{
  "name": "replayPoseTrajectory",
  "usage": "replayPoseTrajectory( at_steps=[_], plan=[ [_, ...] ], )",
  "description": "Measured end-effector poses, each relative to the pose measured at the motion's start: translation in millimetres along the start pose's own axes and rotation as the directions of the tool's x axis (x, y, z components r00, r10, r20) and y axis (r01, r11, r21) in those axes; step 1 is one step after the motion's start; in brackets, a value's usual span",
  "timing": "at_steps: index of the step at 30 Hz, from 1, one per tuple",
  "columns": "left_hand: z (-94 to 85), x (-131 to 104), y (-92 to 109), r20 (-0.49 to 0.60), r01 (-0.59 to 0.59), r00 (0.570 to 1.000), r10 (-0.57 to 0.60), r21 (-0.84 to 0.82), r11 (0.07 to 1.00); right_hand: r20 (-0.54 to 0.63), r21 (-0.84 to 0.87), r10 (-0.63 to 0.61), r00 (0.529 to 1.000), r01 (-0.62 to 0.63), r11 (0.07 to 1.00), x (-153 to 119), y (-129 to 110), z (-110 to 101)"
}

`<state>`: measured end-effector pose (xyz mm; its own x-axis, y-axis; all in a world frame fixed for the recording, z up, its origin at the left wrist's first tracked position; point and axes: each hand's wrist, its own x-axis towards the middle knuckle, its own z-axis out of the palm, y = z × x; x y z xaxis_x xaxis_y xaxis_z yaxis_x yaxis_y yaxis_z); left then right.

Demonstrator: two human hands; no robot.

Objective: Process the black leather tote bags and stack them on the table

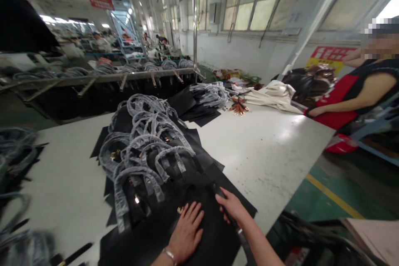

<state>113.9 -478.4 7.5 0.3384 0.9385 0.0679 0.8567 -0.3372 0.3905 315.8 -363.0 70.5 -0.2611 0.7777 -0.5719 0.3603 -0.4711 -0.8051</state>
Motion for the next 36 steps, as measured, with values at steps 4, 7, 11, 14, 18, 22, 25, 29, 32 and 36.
replayPoseTrajectory(
  at_steps=[4, 7, 11, 14, 18, 22, 25, 29, 32, 36],
  plan=[
    [-0.5, -1, 0, 0.001, 0.007, 1.000, -0.007, -0.003, 1.000, 0.014, -0.009, -0.009, 1.000, 0.009, 1.000, 4, -8, -3],
    [-2.2, 0, 0, -0.009, 0.002, 1.000, -0.002, -0.005, 1.000, 0.027, -0.039, -0.007, 1.000, 0.008, 0.999, -4, -8, -2],
    [-3.1, 0, 0, -0.010, -0.002, 1.000, 0.002, 0.001, 1.000, -0.058, -0.114, -0.046, 0.997, 0.039, 0.993, -5, -13, 11],
    [-1.5, 0, -1, -0.021, -0.007, 1.000, 0.007, 0.016, 1.000, -0.152, -0.179, -0.135, 0.979, 0.107, 0.978, -1, -18, 19],
    [-0.3, -2, -2, -0.042, -0.012, 0.999, 0.013, 0.014, 1.000, -0.111, -0.224, -0.164, 0.980, 0.136, 0.965, -13, -15, 15],
    [-2.0, -3, -3, -0.061, -0.015, 0.998, 0.014, -0.014, 1.000, 0.005, -0.250, -0.123, 0.992, 0.120, 0.961, -30, -2, 18],
    [-2.7, -4, -3, -0.057, -0.022, 0.998, 0.020, -0.033, 0.999, 0.050, -0.265, -0.112, 0.992, 0.121, 0.957, -25, 3, 35],
    [-2.5, -4, -3, -0.062, -0.019, 0.998, 0.016, -0.049, 0.999, 0.058, -0.276, -0.122, 0.991, 0.134, 0.952, -8, 1, 51],
    [-3.9, -3, -3, -0.063, -0.006, 0.998, 0.002, -0.061, 0.998, 0.077, -0.283, -0.101, 0.992, 0.119, 0.952, -6, 1, 47],
    [-6.2, -2, -3, -0.056, -0.001, 0.998, -0.005, -0.095, 0.995, 0.087, -0.292, -0.056, 0.995, 0.080, 0.953, -7, 3, 42]
  ],
)
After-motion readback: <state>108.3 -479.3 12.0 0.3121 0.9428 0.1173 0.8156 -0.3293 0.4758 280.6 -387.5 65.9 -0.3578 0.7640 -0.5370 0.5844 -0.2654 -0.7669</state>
